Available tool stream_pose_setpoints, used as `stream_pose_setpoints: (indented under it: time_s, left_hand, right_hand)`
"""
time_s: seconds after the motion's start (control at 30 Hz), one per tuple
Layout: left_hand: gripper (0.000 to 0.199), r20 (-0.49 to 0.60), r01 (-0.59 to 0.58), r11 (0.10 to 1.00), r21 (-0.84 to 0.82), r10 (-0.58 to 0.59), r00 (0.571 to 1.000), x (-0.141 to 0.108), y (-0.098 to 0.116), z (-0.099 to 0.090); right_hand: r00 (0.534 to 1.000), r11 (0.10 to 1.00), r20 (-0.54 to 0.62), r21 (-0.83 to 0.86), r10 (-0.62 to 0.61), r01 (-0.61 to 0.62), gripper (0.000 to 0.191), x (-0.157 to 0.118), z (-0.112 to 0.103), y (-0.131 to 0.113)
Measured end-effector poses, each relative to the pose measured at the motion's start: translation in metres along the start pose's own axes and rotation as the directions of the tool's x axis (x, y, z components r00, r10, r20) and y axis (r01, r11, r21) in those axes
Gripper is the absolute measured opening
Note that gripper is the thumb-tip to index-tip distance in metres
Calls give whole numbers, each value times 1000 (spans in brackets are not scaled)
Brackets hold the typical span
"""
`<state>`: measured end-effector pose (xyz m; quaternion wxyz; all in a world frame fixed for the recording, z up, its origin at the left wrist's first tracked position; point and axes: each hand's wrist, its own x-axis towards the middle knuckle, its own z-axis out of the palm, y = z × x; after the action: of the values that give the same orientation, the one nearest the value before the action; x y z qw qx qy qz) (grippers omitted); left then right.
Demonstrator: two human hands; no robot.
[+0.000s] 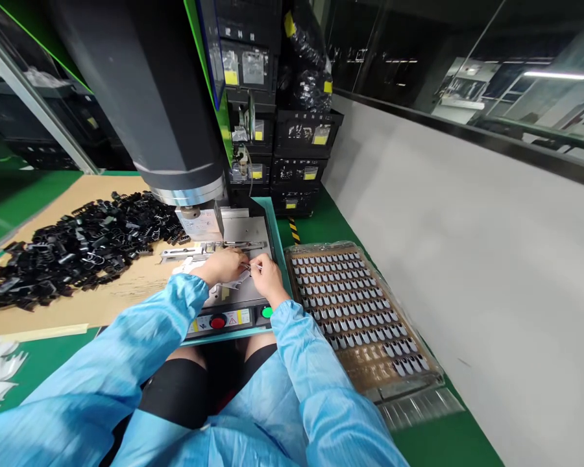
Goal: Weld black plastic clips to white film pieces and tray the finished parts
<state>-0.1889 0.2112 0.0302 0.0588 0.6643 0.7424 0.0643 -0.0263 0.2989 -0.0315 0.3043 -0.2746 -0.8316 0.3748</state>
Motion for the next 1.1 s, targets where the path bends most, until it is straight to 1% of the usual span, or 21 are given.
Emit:
stream_pose_setpoints:
  time_s: [0.07, 0.2, 0.3, 0.37, 0.4, 0.43, 0.5, 0.57, 0.63, 0.73, 0.83, 0.9, 1.0, 1.07, 1.1]
  left_hand:
    - [25, -22, 1, 1000, -20, -2, 1000, -1, 0, 1]
    - [28, -84, -13, 998, -68, 8, 996, -5, 0, 4]
    - [30, -136, -15, 995, -99, 1, 991, -13, -2, 5]
    - [31, -189, 13, 986, -164, -44, 981, -25, -7, 4]
    - [32, -221, 44, 973, -225, -95, 971, -33, -11, 3]
    - [32, -250, 82, 950, -300, -161, 955, -42, -16, 2]
    - [30, -279, 159, 879, -450, -308, 910, -62, -31, 0]
    - [23, -268, 199, 814, -546, -394, 879, -82, -49, -1]
    - [20, -253, 192, 770, -609, -418, 873, -97, -68, 0]
    - [28, -236, 158, 730, -665, -405, 883, -109, -90, 6]
    - [38, -243, 164, 758, -631, -394, 886, -110, -102, 10]
    - [37, -303, 143, 815, -561, -363, 881, -104, -104, 10]
    - [36, -431, 59, 914, -401, -245, 869, -90, -107, 10]
    - [36, -476, 32, 959, -283, -170, 863, -79, -108, 11]
    - [37, -478, 34, 973, -228, -142, 867, -74, -109, 13]
  right_hand:
    - [1000, 1000, -1, 17, 4, -4, 5, -1, -1, 0]
    - [1000, 1000, -14, -5, 7, -7, 6, -2, -1, -3]
    - [1000, 1000, -15, -23, -11, 11, 6, -4, -2, -5]
    - [1000, 1000, -8, -19, -11, 11, 4, -5, -2, -5]
    - [1000, 1000, -9, -10, -1, 1, 3, -6, -2, -5]
    - [1000, 1000, -12, 6, 14, -14, 1, -7, -2, -4]
    - [999, 998, -24, 59, 36, -34, 9, -7, -3, -3]
    - [999, 995, -42, 93, 29, -25, 18, -6, -2, -3]
    - [998, 997, -62, 78, 17, -12, 21, -4, -1, -5]
    - [995, 999, -104, 42, 5, 0, 19, 0, 3, -13]
    - [991, 997, -118, 35, -62, 66, 23, 6, 11, -26]
    - [991, 994, -73, 14, -111, 112, 25, 12, 16, -35]
    - [986, 984, -8, -68, -165, 164, 22, 23, 23, -46]
    - [973, 963, -18, -153, -229, 223, 18, 31, 27, -52]
    - [964, 946, -37, -201, -265, 253, 17, 34, 28, -54]
